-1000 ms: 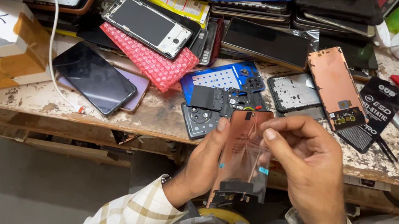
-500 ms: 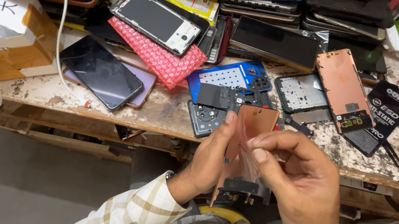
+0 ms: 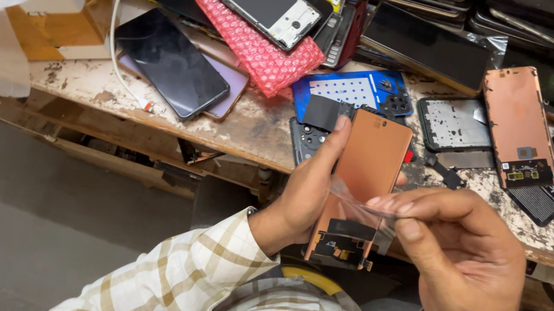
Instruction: The person peels a plastic film from a screen assembly, aligns the screen into a phone chassis, and secures it by wrapping a rubber band around the device.
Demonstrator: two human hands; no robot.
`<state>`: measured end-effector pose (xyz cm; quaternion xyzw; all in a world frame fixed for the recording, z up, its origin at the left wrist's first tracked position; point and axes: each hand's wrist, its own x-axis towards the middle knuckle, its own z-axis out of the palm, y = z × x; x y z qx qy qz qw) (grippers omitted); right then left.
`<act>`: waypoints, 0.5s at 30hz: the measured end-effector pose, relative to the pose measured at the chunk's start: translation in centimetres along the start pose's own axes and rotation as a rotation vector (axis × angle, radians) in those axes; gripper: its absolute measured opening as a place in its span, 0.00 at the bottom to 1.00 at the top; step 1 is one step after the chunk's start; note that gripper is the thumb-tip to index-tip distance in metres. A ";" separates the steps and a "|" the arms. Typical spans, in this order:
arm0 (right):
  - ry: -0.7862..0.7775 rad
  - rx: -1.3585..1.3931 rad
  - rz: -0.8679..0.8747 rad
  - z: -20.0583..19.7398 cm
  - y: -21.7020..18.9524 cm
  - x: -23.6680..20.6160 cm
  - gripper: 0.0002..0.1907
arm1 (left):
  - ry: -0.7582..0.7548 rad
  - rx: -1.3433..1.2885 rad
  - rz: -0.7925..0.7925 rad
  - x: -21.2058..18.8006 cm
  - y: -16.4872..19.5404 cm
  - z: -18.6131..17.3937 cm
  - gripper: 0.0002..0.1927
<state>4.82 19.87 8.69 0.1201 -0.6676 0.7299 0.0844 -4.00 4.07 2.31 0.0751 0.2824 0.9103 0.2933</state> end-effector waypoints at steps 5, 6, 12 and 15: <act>0.005 0.096 0.006 -0.4 0.4 -0.7 0.03 | 0.032 0.065 0.030 -0.1 0.3 0.2 0.38; 0.005 0.103 0.010 -0.5 0.3 -0.9 0.04 | 0.039 0.075 0.032 -0.1 0.4 0.1 0.39; -0.078 0.043 -0.065 -0.5 -0.2 -2.2 0.02 | 0.061 0.104 0.036 0.2 0.3 0.0 0.40; -0.126 0.002 -0.125 -0.1 -0.7 -2.8 0.02 | 0.046 0.113 0.048 0.3 0.4 -0.1 0.41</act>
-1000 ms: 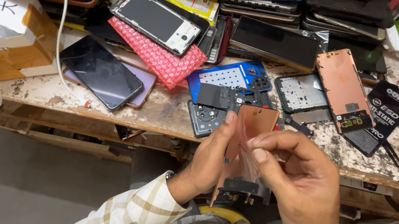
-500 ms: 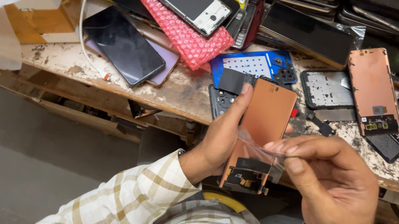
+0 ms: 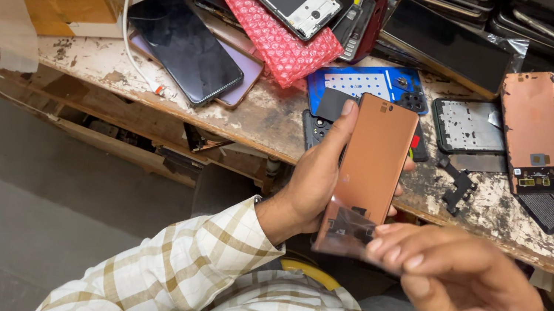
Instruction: The person peels a plastic film from a screen assembly, aligns the screen into a phone chassis, and secures it by wrapping a rubber band around the device.
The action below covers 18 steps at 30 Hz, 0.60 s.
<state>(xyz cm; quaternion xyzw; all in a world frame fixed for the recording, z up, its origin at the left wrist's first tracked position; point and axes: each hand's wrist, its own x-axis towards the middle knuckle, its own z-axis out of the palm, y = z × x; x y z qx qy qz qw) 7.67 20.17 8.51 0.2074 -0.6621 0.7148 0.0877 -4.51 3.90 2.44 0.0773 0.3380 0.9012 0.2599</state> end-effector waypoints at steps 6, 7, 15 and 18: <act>-0.048 -0.070 -0.090 0.6 -0.7 -0.9 0.05 | -0.049 -0.060 0.021 0.0 0.0 -0.3 0.40; -0.054 -0.069 -0.097 0.6 -0.8 -1.0 0.05 | -0.061 -0.065 0.025 -0.1 0.0 -0.3 0.40; -0.157 -0.111 -0.182 -0.1 -0.9 -1.2 0.05 | -0.067 -0.066 0.019 -0.1 0.4 -0.3 0.41; -0.350 -0.071 -0.143 -1.6 -1.4 -0.6 0.03 | -0.072 -0.054 0.017 -0.2 0.5 -0.3 0.41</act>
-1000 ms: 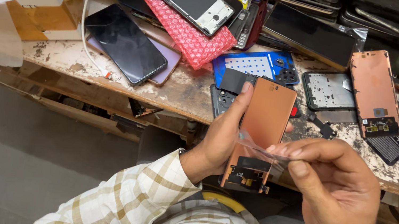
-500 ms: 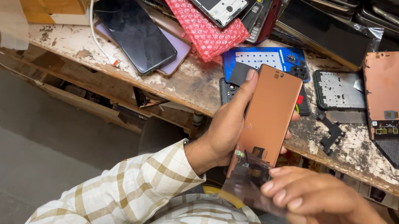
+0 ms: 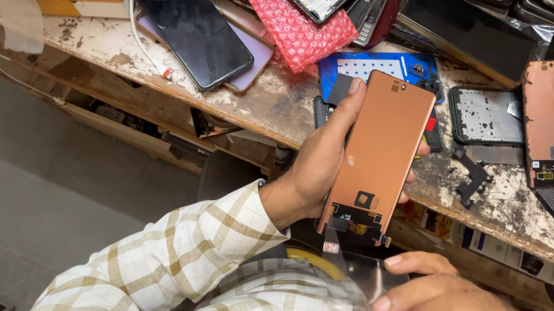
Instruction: The person peels a plastic film from a screen assembly, aligns the screen into a phone chassis, and secures it by wrapping a rubber band around the device.
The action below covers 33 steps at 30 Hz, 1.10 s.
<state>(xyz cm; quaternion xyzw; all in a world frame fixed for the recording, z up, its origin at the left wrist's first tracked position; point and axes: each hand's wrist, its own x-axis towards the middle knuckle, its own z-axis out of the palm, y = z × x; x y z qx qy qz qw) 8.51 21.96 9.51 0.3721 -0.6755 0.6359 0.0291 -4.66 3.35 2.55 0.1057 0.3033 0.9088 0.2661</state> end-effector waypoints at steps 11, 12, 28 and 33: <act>-0.165 0.052 0.007 -2.3 -0.3 -1.6 0.06 | -0.037 -0.087 0.022 0.2 0.1 -0.3 0.39; -0.133 0.059 0.007 -2.3 -0.3 -2.2 0.07 | -0.037 -0.092 0.022 0.3 0.2 -0.4 0.39; 0.930 0.087 0.561 -8.8 3.2 -10.2 0.05 | -0.080 -0.117 0.058 0.5 0.3 -0.8 0.40; 0.881 -0.023 0.362 -11.3 5.2 -6.7 0.08 | -0.075 -0.120 0.054 0.5 0.3 -0.7 0.40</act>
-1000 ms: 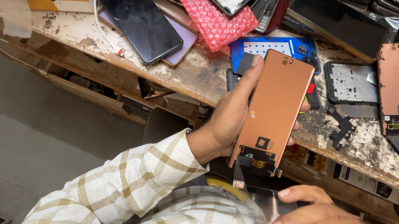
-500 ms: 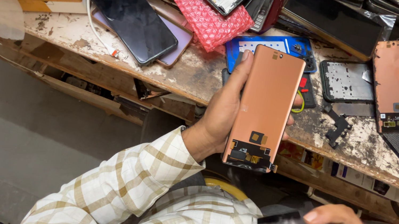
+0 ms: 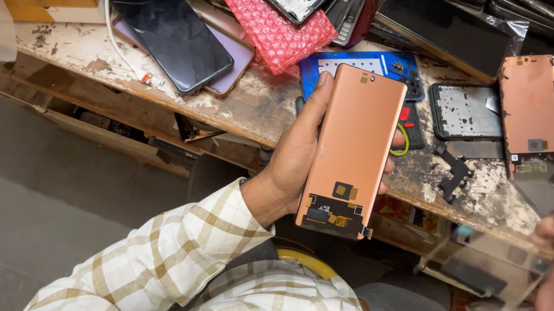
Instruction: The person peels a plastic film from a screen assembly, aligns the screen into a phone chassis, and secures it by wrapping a rubber band around the device.
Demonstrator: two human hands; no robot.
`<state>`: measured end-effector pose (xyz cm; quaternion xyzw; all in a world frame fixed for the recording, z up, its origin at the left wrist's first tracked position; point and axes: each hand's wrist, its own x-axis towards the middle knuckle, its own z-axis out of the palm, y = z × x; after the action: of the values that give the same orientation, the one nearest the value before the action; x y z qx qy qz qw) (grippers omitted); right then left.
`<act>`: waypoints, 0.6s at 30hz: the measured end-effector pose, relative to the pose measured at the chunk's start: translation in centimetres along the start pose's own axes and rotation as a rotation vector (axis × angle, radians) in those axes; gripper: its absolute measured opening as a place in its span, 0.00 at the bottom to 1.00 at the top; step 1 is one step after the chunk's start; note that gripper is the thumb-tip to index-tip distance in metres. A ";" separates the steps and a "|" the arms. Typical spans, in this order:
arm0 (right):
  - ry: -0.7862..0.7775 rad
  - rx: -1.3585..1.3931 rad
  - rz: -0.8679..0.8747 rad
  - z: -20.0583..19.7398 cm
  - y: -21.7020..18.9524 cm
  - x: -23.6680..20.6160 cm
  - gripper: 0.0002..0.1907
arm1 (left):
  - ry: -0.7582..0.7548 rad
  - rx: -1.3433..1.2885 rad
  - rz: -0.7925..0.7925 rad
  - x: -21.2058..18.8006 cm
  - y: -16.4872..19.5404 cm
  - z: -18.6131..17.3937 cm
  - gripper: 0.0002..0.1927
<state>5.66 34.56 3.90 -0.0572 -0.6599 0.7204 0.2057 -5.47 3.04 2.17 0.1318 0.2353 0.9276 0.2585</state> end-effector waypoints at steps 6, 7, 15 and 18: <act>0.075 -0.081 -0.080 3.2 -1.2 3.3 0.11 | 0.013 -0.002 -0.025 -0.2 0.1 0.1 0.40; 0.113 -0.077 -0.099 3.5 -1.3 3.6 0.13 | 0.035 -0.006 -0.034 -0.3 0.2 0.1 0.40; 0.050 -0.083 -0.202 3.0 -1.6 6.1 0.09 | 0.085 -0.005 -0.071 -0.3 0.4 1.0 0.41; 0.051 -0.084 -0.236 2.4 -1.6 6.9 0.09 | 0.046 -0.026 -0.056 -0.1 0.3 0.9 0.41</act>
<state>-1.08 35.00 7.02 -0.0060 -0.6863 0.6611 0.3030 -5.20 3.10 3.11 0.1003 0.2327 0.9258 0.2807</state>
